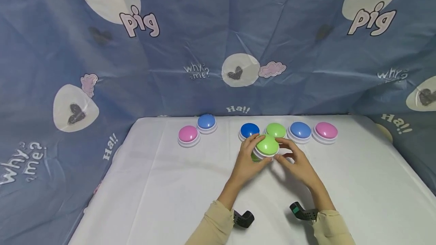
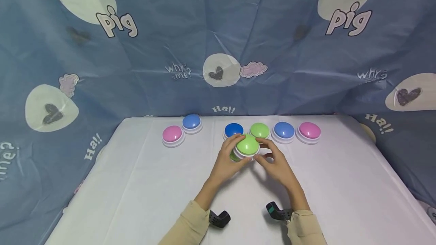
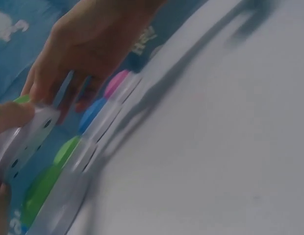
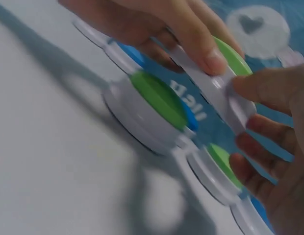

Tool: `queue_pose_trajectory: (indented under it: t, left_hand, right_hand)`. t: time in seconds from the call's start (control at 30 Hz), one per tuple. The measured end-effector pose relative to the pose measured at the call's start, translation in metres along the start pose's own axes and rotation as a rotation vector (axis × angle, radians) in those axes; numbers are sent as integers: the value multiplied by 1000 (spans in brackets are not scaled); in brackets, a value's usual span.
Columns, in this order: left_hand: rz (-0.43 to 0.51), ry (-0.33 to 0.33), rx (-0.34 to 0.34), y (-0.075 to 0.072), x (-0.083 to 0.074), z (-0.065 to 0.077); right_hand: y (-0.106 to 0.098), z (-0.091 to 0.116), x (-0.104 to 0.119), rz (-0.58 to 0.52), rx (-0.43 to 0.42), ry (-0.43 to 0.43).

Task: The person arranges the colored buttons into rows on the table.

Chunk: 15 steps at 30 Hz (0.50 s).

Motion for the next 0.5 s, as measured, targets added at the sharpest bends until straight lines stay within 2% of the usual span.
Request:
queue_pose_trajectory:
  t: [0.13, 0.23, 0.5]
  left_hand:
    - [-20, -13, -22, 15, -9, 1]
    - [-34, 7, -40, 27, -16, 1]
    - [-81, -22, -55, 52, -19, 1]
  right_hand:
    - [-12, 2, -25, -21, -4, 0]
    - [-21, 5, -44, -65, -29, -5]
    - [-33, 12, -58, -118, -81, -2]
Point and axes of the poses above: each hand's wrist, its own z-axis away from the middle knuckle, its own y-axis out of the palm, x = y × z, the point moved 5 cm from there along -z, towards the middle knuckle
